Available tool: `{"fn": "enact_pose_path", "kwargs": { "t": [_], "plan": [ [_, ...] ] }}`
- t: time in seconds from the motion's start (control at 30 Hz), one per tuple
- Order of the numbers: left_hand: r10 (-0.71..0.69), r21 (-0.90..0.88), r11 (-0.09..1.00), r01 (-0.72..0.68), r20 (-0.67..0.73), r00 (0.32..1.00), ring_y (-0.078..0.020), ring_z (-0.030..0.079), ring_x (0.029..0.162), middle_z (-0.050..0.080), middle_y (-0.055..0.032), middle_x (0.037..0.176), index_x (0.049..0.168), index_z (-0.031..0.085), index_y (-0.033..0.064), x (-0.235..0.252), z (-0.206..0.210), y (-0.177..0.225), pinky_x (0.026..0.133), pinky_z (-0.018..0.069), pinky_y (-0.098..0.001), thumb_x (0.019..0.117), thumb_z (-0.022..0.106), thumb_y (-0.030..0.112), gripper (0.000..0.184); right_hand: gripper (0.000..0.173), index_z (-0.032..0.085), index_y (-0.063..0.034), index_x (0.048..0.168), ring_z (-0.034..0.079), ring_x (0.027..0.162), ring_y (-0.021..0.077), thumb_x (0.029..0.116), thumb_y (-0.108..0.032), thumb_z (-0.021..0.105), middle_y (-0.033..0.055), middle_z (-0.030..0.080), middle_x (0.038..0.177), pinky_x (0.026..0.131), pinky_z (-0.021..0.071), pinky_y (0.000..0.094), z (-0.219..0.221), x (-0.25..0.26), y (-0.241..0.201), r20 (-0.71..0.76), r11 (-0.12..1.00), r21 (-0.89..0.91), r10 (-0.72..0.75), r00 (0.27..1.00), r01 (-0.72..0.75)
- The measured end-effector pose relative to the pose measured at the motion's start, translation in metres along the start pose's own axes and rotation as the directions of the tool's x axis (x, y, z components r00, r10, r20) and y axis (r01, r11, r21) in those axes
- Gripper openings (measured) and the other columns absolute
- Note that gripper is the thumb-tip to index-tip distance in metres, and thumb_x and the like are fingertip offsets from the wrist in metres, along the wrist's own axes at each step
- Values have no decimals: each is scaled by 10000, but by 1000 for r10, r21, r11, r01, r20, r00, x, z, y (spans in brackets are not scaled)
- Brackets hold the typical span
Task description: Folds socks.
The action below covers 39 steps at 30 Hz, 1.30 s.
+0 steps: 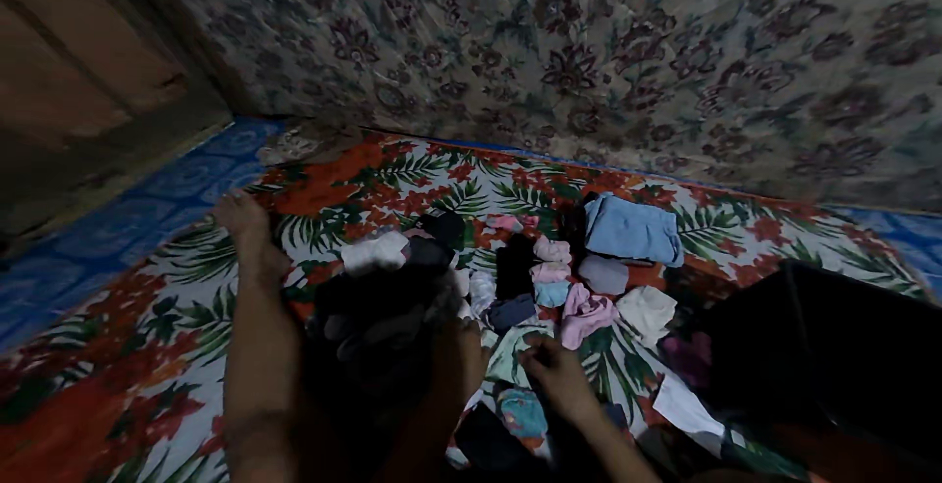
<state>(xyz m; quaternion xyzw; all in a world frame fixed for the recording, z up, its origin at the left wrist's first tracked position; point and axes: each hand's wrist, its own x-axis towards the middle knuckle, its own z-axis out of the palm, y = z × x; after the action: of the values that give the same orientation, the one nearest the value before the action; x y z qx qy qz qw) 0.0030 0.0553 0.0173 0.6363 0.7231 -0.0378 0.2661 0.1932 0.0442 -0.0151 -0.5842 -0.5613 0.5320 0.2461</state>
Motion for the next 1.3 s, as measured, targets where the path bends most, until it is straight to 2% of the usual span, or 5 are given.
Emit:
{"fn": "enact_pose_path", "kwargs": {
  "t": [0.43, 0.73, 0.9, 1.1, 1.3],
  "plan": [
    [137, -493, 864, -101, 36, 990, -272, 675, 1049, 678, -181, 1157, 1329, 587, 9, -17, -9, 31, 951, 545, -429, 986, 626, 194, 391, 318, 676, -3, 1262, 621, 1183, 268, 1003, -115, 530, 188, 640, 1269, 1050, 491, 408, 4, -2, 3, 38, 949, -292, -110, 993, 116],
    [46, -39, 998, -44, 36, 998, -400, 567, 1293, 519, -219, 1472, 1498, 468, 58, -12, 32, 98, 1000, 509, -569, 937, 633, 518, 744, 274, 660, -41, 1232, 684, 1015, 200, 1029, -107, 488, 107, 702, 1123, 911, 560, 424, -54, -5, 23, -175, 995, -48, 74, 982, -83],
    [191, 74, 979, -191, 12, 982, -384, 559, 1308, 543, -202, 1454, 1462, 503, 44, -17, 26, 89, 1043, 473, -565, 961, 642, 223, 550, 305, 626, -34, 1282, 686, 1073, 245, 995, -121, 575, 137, 691, 1189, 962, 552, 446, -72, -11, 24, -93, 955, -296, 10, 996, -37],
    [432, -8, 879, -476, -407, 805, -288, 651, 1118, 719, -79, 1141, 1096, 731, 101, -40, 23, 53, 948, 529, -462, 898, 640, 149, 223, 320, 529, -18, 1338, 732, 837, 273, 1078, -193, 466, 160, 714, 1047, 694, 623, 421, -46, -22, 3, 72, 838, 527, 121, 990, -141],
    [360, -454, 756, -471, -312, 879, -240, 605, 1265, 614, -140, 1381, 1461, 491, 34, -48, 28, 51, 1087, 495, -418, 900, 716, 322, 670, 413, 545, 30, 1303, 692, 749, 177, 962, -179, 648, 99, 695, 901, 687, 609, 355, -20, -26, 5, -212, 894, 426, -53, 976, 141]
  ]
}}
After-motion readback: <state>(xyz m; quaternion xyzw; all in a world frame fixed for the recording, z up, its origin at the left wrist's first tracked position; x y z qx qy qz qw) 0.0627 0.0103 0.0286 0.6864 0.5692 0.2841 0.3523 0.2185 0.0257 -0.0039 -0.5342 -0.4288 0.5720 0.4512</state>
